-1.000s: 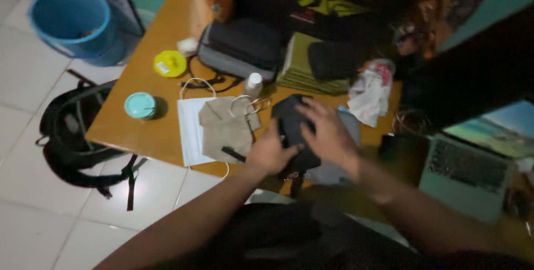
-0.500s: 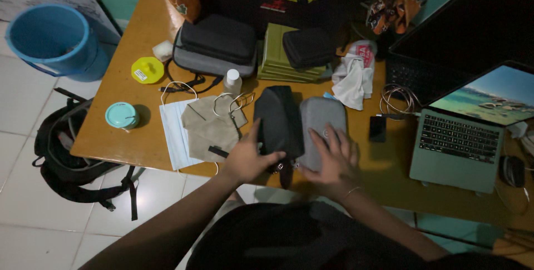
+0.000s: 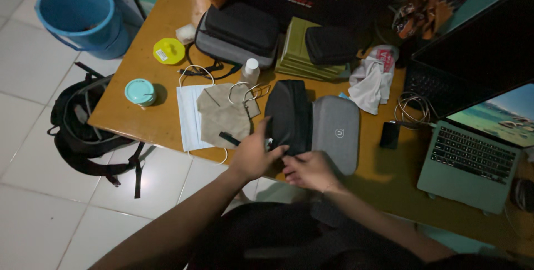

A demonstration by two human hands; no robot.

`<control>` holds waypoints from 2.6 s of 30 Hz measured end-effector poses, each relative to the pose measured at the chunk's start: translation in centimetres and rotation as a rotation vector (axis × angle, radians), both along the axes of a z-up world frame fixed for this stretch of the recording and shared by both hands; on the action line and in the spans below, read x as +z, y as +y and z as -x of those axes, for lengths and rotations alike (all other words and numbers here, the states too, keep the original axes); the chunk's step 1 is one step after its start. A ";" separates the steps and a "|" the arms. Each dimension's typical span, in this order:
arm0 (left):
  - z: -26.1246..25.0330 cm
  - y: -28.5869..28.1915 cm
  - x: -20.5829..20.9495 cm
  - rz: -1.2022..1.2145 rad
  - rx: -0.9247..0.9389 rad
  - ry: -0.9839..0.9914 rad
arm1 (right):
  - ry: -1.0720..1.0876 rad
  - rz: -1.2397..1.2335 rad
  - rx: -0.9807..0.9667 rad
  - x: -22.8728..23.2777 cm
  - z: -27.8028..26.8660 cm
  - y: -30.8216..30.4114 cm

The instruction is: The person plugs a laptop charger into a power strip, then moves to another table to connect a power bank to a laptop. They then open a small bag, remove a wristband, and connect a cable to it.

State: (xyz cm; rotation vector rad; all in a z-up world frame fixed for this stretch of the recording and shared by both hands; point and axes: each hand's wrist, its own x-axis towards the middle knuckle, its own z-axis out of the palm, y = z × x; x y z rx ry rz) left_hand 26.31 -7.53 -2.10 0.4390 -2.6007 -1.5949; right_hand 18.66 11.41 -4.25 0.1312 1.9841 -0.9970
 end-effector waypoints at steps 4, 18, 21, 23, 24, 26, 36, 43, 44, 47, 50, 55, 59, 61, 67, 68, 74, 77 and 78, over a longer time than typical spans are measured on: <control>0.1 -0.1 -0.2 0.019 -0.004 -0.048 | 0.115 -0.040 0.040 0.0 -0.7 -0.7; 0.2 -0.6 0.5 -0.042 -0.060 -0.152 | 0.899 -0.535 0.263 7.2 0.3 1.4; 0.3 -0.5 0.4 -0.014 -0.054 -0.054 | 0.785 -0.569 0.182 6.7 2.5 1.7; 0.4 -0.5 0.3 -0.006 -0.062 -0.077 | 0.710 -0.571 0.160 6.0 3.3 1.7; 0.4 -0.5 0.3 -0.002 -0.064 -0.089 | 0.693 -0.565 0.149 5.7 3.6 1.8; 0.4 -0.5 0.2 0.011 -0.065 -0.059 | 0.687 -0.550 0.140 5.2 3.7 2.0; 0.7 -0.2 -0.1 0.047 -0.050 -0.100 | 0.733 -0.583 0.158 4.4 3.7 2.4; 0.9 0.2 0.4 0.026 -0.064 -0.093 | 0.722 -0.563 0.180 3.6 4.1 3.4; 0.9 0.3 0.7 0.011 -0.061 -0.097 | 0.729 -0.574 0.181 3.6 4.2 3.4; 0.6 1.0 1.7 0.051 -0.010 -0.054 | 0.747 -0.592 0.187 3.9 4.1 3.2; 0.3 1.8 2.9 0.150 0.003 0.032 | 0.757 -0.622 0.195 4.7 3.7 2.8; 1.1 2.8 3.4 0.128 0.036 0.072 | 1.091 -0.463 0.210 5.6 1.4 2.4; 2.5 2.1 1.7 -0.012 0.008 -0.058 | 0.414 -0.090 0.163 4.2 -1.0 1.4; 2.6 1.5 0.4 -0.057 -0.038 -0.012 | 0.055 -0.088 0.172 3.1 -1.5 0.7; 2.4 0.7 -1.9 -0.014 -0.059 0.130 | 0.289 -0.213 0.271 0.0 -2.3 0.0; 2.4 0.8 -2.0 -0.016 -0.046 0.154 | 0.250 -0.127 0.154 -0.5 -2.4 -0.1; 2.0 1.0 -1.8 -0.042 0.010 0.128 | 0.072 0.157 -0.229 -1.3 -3.2 -0.9; 1.9 1.1 -1.7 -0.053 0.005 0.054 | 0.054 0.110 -0.205 0.1 -3.6 -0.7; 1.8 1.1 -1.6 -0.064 0.000 -0.019 | 0.009 0.121 -0.255 0.6 -3.6 -0.8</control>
